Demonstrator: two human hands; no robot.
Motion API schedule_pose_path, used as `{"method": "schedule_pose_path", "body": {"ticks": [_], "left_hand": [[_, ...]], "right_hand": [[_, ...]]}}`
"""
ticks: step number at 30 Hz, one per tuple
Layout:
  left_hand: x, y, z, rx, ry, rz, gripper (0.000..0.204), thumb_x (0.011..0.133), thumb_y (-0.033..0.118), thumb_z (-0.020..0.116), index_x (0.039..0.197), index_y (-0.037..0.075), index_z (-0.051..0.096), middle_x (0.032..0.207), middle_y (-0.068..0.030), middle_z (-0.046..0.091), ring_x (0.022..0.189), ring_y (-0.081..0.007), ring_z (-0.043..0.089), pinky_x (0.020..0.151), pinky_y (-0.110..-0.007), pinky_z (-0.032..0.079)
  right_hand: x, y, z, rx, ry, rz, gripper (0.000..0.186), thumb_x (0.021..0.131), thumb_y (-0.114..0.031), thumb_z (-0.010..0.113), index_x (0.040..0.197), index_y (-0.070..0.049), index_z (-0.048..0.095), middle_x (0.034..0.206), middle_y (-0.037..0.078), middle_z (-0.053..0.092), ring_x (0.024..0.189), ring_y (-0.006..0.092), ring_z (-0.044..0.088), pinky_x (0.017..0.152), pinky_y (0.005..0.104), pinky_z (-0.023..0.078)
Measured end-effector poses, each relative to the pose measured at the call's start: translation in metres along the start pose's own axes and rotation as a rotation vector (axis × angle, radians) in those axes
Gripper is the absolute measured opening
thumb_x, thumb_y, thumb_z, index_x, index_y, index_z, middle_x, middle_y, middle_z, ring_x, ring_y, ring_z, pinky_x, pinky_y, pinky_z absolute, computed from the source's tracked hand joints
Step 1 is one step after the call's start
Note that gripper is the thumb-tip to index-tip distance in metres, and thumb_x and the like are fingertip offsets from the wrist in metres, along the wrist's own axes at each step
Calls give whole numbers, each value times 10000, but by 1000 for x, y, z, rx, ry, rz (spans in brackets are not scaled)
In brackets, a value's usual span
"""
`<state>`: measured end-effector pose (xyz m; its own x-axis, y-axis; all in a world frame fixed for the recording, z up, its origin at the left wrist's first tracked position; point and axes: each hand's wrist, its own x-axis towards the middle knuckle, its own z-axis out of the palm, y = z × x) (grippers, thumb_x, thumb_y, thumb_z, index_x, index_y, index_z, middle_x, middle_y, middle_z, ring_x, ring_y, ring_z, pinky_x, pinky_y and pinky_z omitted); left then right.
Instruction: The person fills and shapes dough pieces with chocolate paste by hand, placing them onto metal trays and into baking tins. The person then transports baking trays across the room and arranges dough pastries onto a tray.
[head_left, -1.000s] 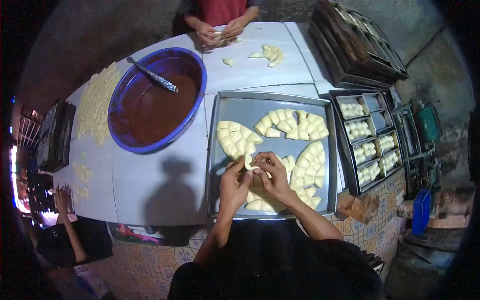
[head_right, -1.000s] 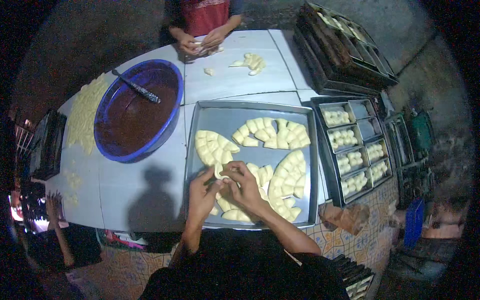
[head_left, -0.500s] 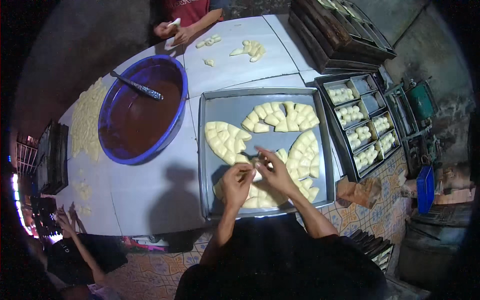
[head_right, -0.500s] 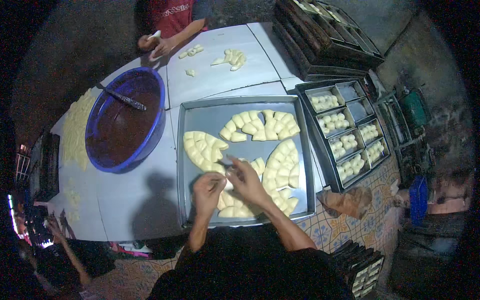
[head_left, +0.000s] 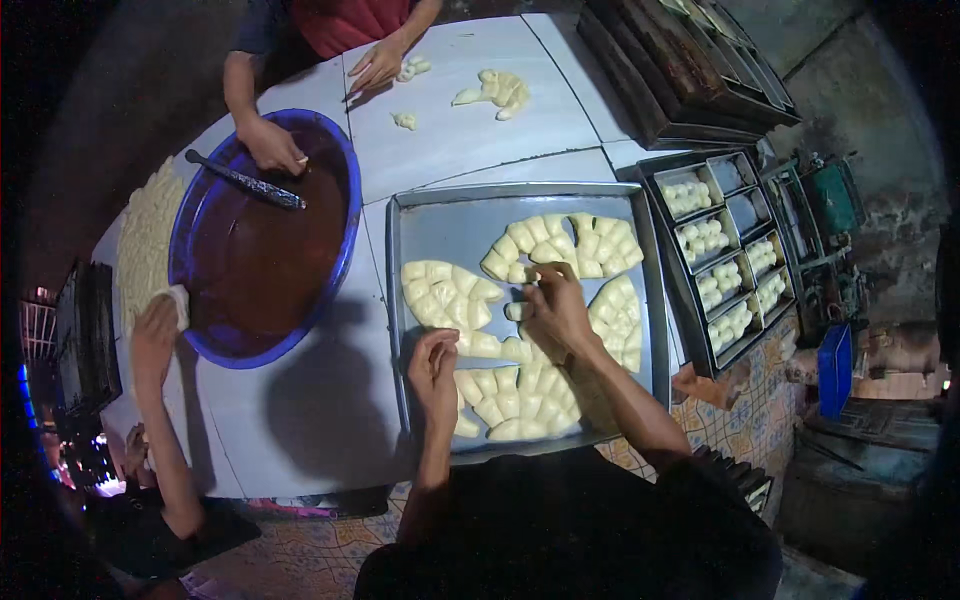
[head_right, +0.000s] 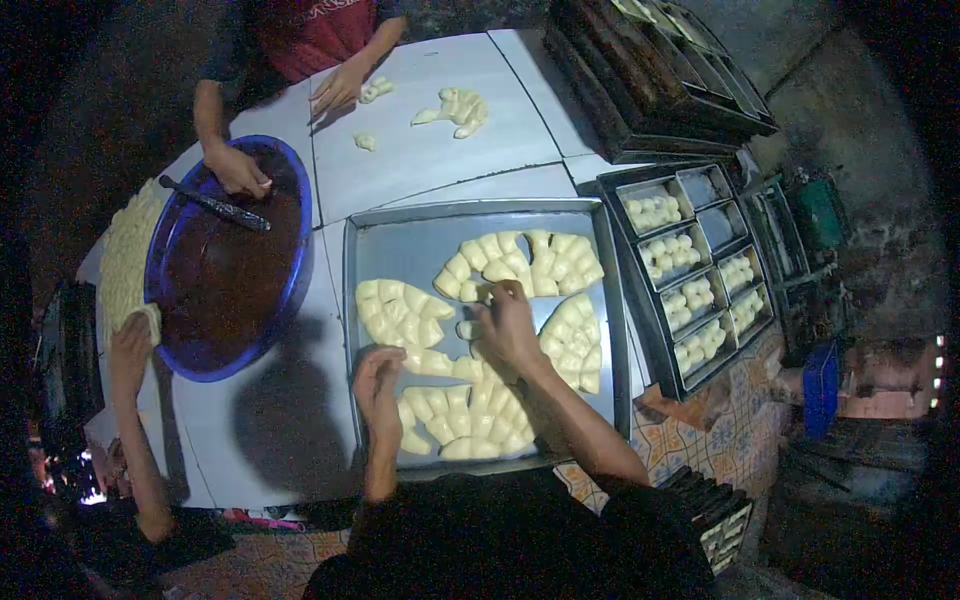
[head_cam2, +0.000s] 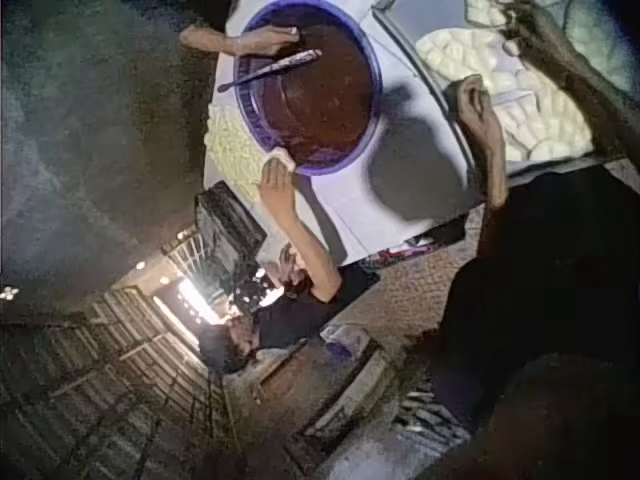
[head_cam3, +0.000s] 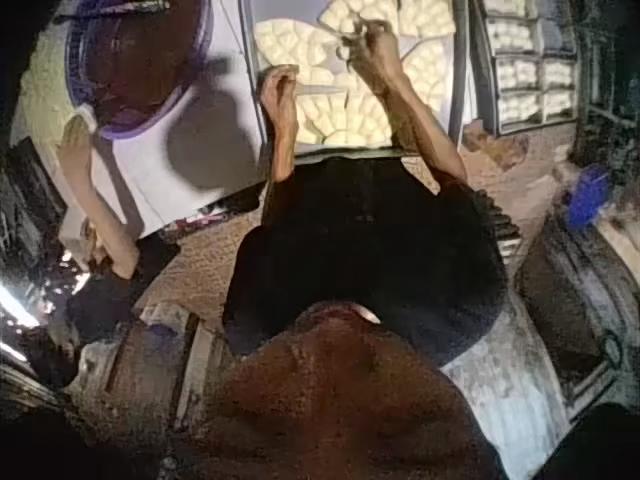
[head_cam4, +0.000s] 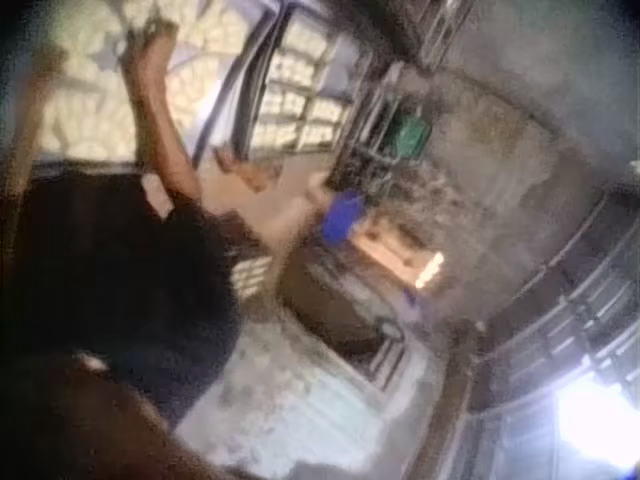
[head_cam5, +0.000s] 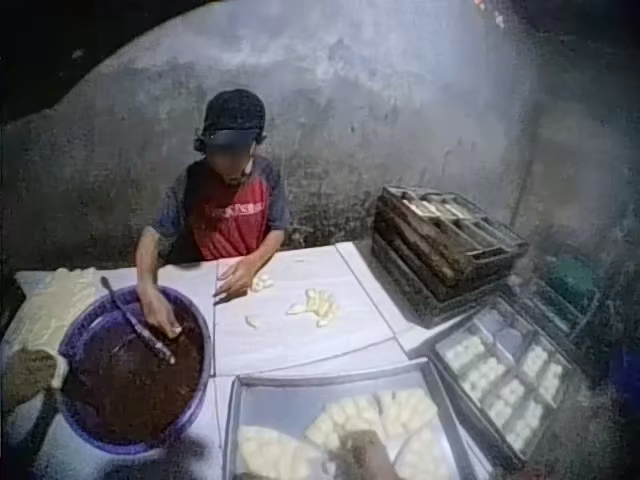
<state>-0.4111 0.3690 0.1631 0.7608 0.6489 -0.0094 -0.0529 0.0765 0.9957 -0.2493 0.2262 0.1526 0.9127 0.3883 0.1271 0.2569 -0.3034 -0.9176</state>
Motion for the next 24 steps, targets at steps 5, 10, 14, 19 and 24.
{"method": "schedule_pose_path", "body": {"ticks": [5,10,14,19,24], "left_hand": [[0,11,22,-56,-123,-70,169,920,0,522,1074,-40,580,1005,-103,634,945,-165,609,867,-282,475],[-14,32,15,-349,-108,-175,365,956,110,529,1299,-12,507,1121,-88,614,1009,-139,575,890,-250,450],[-32,31,28,-217,-30,10,275,893,88,636,1131,-48,625,1057,-60,633,927,-79,562,800,-212,450],[-49,43,25,46,123,53,131,767,63,764,786,-43,690,726,-32,663,658,-45,558,563,-206,436],[-42,24,1,-1119,-78,-578,468,894,317,613,1228,-3,540,1212,-133,575,985,-188,590,835,-327,492]], "right_hand": [[20,14,21,-307,-73,-32,290,754,-3,646,1040,39,626,946,192,533,871,313,539,752,371,457],[-43,-93,-11,170,-286,-53,190,830,-75,669,996,17,676,1005,69,528,911,135,543,771,258,463],[-68,-90,5,294,-158,-70,160,835,-79,661,964,14,681,953,96,574,882,195,560,773,290,454],[-59,-95,12,431,-210,-104,412,961,-376,478,1072,-20,654,1146,137,544,1040,253,512,885,367,418],[-69,-91,36,169,-433,-374,594,800,-530,648,1114,-27,626,1197,127,521,1145,266,474,1005,400,330]]}}
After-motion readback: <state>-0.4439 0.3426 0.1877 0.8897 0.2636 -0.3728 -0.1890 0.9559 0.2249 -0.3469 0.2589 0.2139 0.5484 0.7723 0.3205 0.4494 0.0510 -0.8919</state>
